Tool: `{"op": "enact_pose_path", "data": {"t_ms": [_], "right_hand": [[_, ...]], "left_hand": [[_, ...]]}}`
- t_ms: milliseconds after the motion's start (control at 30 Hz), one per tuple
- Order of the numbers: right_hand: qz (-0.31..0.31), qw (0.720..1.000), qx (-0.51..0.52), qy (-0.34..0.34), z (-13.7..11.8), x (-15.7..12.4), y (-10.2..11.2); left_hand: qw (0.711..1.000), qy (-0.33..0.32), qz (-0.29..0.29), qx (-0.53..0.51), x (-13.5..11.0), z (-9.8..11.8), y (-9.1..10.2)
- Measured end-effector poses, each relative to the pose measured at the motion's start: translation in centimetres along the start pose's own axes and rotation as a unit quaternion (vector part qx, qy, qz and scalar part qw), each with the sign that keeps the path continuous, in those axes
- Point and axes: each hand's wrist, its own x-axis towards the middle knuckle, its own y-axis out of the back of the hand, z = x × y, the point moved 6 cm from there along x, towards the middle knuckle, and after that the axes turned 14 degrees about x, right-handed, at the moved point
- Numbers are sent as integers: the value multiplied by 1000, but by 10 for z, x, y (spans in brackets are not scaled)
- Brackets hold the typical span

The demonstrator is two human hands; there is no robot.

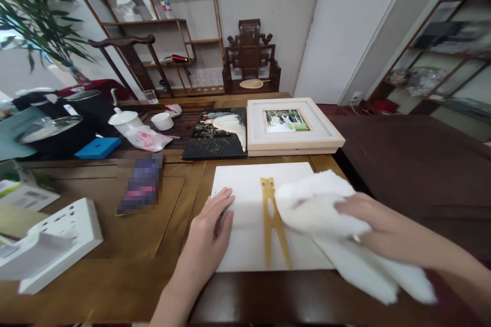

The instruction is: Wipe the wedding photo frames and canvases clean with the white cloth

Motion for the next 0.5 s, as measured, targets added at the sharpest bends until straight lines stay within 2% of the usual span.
{"op": "enact_pose_path", "data": {"t_ms": [67,133,233,367,433,500], "right_hand": [[24,996,78,-33,12,39,4],[25,994,99,-34,17,73,1],[43,994,96,-19,13,103,-3],[62,996,57,19,-11,100,5],[74,996,1,55,-26,85,15],[111,982,-93,124,-41,64,28]], "left_hand": [[1000,-5,4,1,0,0,0],[1000,-10,6,2,0,0,-1],[1000,-13,8,4,0,0,0],[1000,-8,10,0,0,-1,0],[1000,-9,12,-3,0,-1,1],[1000,-9,12,-2,-1,-1,0]]}}
